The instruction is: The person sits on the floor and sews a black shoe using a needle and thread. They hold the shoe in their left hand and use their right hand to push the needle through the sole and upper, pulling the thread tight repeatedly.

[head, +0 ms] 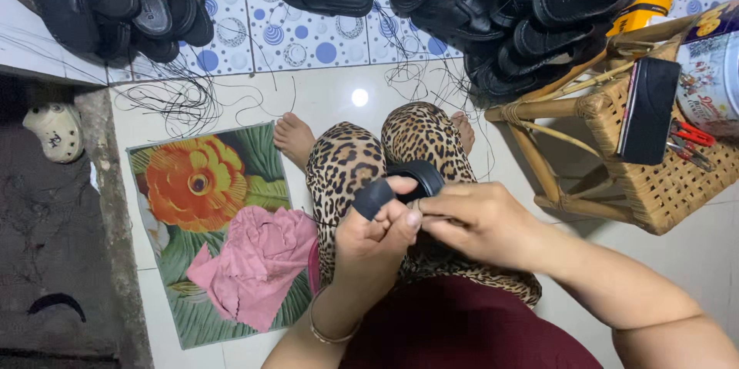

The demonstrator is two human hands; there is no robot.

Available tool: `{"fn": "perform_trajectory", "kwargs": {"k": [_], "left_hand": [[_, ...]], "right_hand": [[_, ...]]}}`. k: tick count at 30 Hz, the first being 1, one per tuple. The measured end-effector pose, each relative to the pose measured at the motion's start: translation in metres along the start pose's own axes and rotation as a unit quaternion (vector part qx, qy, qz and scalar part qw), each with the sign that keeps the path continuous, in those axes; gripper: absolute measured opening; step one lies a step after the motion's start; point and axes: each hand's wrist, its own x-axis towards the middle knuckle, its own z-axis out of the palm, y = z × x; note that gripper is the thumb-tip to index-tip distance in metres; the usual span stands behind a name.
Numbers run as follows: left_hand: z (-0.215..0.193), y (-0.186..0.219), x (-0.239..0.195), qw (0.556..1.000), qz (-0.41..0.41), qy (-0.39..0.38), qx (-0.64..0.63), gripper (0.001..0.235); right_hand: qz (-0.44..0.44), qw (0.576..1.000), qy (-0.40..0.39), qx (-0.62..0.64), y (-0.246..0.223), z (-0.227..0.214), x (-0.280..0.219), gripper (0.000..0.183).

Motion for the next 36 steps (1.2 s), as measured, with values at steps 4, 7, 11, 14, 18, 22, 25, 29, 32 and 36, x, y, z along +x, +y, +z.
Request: {"fn": "perform_trajectory", "kwargs": {"k": [4, 7, 11, 14, 18, 22, 25, 29, 32, 36], "left_hand": [[-0.015, -0.003, 0.001, 0.996, 0.03, 0.004, 0.085, 0.024], [-0.033, -0.006, 0.0, 0.984, 0.0, 0.035, 0.175, 0.02], [-0.058, -0.036, -0.008, 0.899, -0.127, -0.144, 0.393, 0.029], [-0.051, -0.026, 0.001, 0.928, -0.011, -0.225, 0.297, 0.03], [-0.032, -0.005, 0.017, 0.987, 0.011, -0.149, 0.052, 0.044], [-0.028, 0.008, 0.024, 0.989, 0.03, -0.122, -0.082, 0.03], [-0.049, 0.011, 0.026, 0.99, -0.017, 0.002, -0.14, 0.061], [-0.097, -0.018, 0.034, 0.879, -0.003, 0.174, -0.444, 0.042], [-0.117, -0.041, 0.038, 0.906, 0.003, 0.089, -0.414, 0.052], [-0.125, -0.072, 0.035, 0.933, 0.023, 0.109, -0.342, 0.051]], "right_hand": [[-0.063, 0.975, 0.098, -0.187, 0.039, -0.029, -0.01, 0.008], [-0.005, 0.892, 0.222, -0.394, 0.116, -0.094, -0.039, 0.005], [0.131, 0.865, 0.261, -0.409, 0.181, -0.15, -0.06, 0.02], [0.169, 0.906, 0.23, -0.312, 0.127, -0.115, -0.027, 0.035], [0.114, 0.99, 0.036, -0.073, 0.057, -0.041, -0.004, 0.044], [0.162, 0.974, -0.157, -0.011, 0.042, -0.046, -0.006, 0.061], [0.17, 0.971, -0.164, -0.041, 0.033, -0.052, -0.009, 0.03], [0.156, 0.979, -0.031, 0.129, 0.031, -0.039, -0.006, 0.024], [0.153, 0.927, 0.069, 0.336, 0.029, -0.003, -0.006, 0.029], [0.197, 0.871, 0.146, 0.426, 0.066, 0.027, -0.001, 0.049]]}}
